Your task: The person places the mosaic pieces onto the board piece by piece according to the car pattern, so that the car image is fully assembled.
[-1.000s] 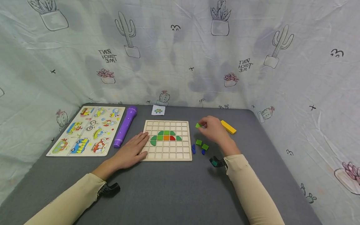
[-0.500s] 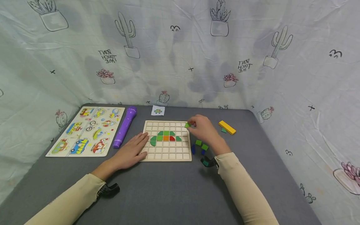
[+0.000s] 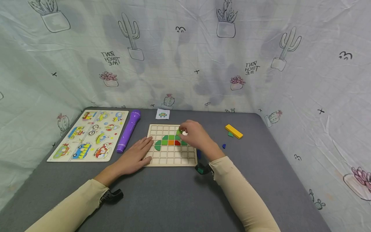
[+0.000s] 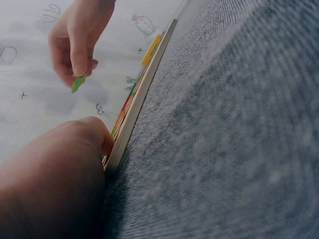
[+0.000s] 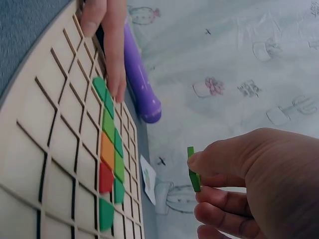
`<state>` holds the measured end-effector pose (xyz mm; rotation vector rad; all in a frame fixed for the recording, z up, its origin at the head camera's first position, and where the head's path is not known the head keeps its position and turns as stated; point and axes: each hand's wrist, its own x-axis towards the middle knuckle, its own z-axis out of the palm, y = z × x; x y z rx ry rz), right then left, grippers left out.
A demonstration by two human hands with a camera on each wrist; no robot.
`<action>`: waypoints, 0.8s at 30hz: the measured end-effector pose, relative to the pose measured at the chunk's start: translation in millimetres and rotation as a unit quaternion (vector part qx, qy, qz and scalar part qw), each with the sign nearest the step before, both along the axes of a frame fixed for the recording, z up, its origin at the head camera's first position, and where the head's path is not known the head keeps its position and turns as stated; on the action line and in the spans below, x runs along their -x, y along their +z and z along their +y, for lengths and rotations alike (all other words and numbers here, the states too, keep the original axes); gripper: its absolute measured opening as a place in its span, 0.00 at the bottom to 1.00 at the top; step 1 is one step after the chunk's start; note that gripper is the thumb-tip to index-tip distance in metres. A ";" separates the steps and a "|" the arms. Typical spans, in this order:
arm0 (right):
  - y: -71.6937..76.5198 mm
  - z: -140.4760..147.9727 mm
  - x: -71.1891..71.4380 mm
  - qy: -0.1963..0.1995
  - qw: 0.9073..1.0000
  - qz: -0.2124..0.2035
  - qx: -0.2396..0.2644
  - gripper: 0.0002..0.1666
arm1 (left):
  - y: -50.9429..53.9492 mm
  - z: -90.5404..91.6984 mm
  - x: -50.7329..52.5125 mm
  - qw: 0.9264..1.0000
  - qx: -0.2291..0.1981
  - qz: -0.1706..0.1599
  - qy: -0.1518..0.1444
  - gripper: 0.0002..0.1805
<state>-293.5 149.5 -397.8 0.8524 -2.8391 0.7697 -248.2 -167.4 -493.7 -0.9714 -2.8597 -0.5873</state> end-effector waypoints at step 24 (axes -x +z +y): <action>-31.1 -48.7 -2.6 0.058 0.997 -0.009 -0.044 0.12 | -3.7 -0.4 0.8 1.000 0.002 -0.002 0.003 0.42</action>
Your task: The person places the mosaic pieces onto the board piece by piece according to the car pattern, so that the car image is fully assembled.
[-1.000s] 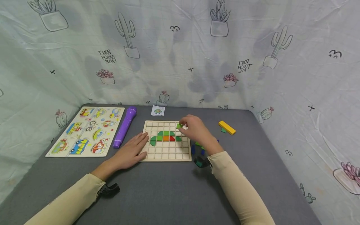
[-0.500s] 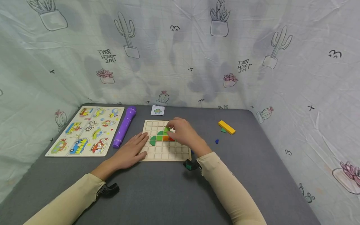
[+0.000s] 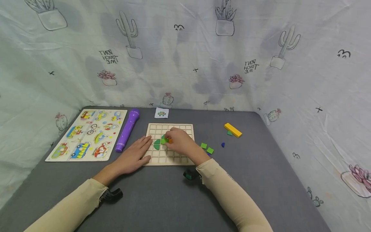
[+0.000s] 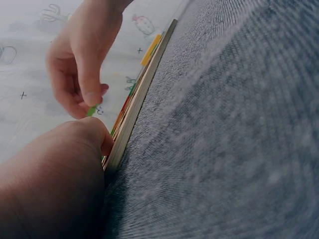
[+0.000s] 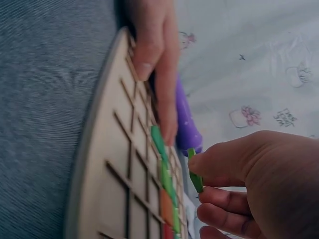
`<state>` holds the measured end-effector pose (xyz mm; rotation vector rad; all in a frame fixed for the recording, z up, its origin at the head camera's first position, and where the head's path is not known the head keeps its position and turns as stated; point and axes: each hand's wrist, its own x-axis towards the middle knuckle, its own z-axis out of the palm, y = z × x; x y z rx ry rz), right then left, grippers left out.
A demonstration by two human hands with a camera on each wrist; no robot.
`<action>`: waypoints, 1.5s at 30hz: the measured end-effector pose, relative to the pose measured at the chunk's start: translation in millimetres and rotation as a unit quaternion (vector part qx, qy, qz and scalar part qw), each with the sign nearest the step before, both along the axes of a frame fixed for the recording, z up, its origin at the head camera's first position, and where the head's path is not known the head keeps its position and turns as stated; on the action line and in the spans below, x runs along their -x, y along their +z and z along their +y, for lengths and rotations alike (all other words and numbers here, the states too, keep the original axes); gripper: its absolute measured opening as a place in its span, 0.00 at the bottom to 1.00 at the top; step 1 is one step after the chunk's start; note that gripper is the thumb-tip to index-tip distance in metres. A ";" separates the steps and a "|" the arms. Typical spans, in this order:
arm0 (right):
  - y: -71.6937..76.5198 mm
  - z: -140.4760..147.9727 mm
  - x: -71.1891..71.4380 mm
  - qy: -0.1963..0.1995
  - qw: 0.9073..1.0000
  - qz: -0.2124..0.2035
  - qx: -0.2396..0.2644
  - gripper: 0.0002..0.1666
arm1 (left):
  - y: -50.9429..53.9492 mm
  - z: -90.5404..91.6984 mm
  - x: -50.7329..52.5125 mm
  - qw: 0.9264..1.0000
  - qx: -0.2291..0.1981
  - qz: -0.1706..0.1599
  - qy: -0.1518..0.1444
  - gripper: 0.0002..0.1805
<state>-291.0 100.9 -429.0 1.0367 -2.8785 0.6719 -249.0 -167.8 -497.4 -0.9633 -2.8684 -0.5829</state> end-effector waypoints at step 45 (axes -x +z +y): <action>16.7 26.2 0.7 -0.023 0.999 -0.010 0.045 0.16 | 1.6 0.7 -0.3 1.000 -0.003 0.008 -0.006 0.41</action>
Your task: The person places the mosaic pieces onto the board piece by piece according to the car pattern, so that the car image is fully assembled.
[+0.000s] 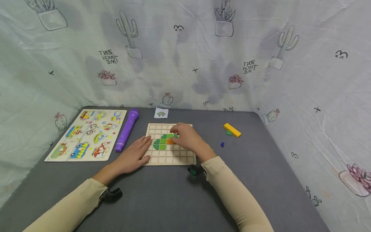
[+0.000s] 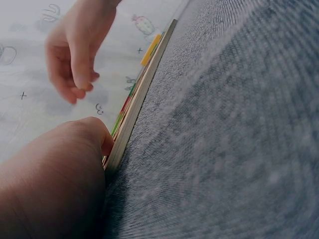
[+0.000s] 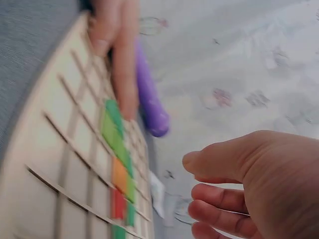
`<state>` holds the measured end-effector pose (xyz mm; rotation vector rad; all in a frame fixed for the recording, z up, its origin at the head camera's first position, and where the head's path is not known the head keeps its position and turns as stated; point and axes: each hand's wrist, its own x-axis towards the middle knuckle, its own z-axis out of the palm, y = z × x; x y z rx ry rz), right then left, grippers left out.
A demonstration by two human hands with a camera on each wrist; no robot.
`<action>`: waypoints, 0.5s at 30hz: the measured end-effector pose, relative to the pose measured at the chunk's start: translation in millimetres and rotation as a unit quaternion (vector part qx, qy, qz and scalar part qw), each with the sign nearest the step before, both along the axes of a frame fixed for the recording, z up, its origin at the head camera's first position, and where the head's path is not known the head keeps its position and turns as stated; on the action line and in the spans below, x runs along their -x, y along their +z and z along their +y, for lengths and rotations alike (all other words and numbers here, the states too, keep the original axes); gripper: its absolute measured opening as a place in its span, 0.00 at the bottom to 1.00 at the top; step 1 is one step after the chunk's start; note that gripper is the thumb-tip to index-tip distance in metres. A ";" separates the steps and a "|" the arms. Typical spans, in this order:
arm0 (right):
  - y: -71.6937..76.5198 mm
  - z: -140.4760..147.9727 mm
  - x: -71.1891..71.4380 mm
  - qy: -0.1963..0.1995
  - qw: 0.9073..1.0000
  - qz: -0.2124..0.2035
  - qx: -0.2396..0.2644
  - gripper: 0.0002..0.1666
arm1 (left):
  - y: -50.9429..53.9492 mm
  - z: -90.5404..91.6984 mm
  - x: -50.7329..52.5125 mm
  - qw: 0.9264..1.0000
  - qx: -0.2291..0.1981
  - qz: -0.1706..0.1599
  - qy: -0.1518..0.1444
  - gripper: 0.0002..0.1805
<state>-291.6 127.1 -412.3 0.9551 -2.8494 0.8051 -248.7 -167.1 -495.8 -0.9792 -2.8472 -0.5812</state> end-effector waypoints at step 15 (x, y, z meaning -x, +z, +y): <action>20.0 60.8 0.2 -0.062 0.998 0.014 -0.001 0.17 | -3.7 -1.1 -0.7 1.000 -0.008 0.000 0.003 0.41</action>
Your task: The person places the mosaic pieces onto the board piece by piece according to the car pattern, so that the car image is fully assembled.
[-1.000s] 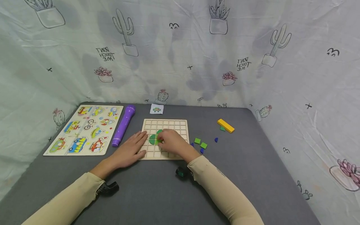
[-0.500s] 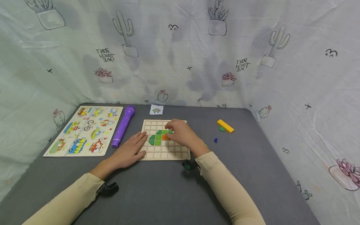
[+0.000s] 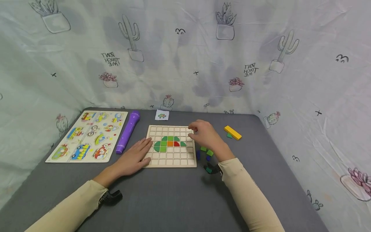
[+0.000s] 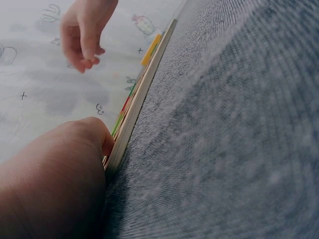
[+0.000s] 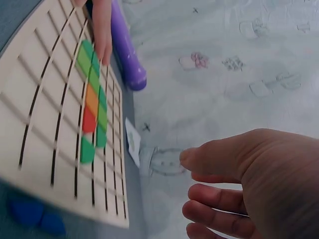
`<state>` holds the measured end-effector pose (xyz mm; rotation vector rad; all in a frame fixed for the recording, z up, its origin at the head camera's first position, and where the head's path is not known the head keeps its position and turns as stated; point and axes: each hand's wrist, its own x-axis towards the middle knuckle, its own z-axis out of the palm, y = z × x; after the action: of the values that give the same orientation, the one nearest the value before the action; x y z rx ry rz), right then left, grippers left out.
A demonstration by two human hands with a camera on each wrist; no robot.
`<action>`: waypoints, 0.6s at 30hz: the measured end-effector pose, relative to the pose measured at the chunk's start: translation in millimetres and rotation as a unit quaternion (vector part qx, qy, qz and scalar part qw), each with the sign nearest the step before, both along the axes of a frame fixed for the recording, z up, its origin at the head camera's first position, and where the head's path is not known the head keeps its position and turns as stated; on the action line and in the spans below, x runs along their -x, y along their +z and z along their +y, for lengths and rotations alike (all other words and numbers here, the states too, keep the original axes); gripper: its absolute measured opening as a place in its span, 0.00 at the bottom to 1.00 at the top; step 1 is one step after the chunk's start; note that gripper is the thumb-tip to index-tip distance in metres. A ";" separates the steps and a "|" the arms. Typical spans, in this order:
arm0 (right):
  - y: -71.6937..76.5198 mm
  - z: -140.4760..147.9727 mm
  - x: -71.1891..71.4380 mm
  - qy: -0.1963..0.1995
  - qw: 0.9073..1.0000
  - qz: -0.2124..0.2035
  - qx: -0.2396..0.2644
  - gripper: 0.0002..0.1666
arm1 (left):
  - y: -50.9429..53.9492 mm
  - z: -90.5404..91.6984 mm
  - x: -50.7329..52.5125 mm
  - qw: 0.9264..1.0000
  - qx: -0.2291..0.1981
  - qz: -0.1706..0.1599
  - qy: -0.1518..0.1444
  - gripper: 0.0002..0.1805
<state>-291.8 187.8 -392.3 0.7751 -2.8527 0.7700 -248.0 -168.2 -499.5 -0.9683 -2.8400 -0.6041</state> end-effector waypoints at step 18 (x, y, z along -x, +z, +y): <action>-22.3 55.8 -8.5 -0.031 0.998 -0.025 -0.049 0.19 | 2.1 0.6 0.3 1.000 0.010 -0.001 0.004 0.41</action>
<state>-283.3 243.6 -414.6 0.6848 -2.9642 0.6549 -248.3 -167.6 -497.4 -0.9605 -2.8547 -0.5766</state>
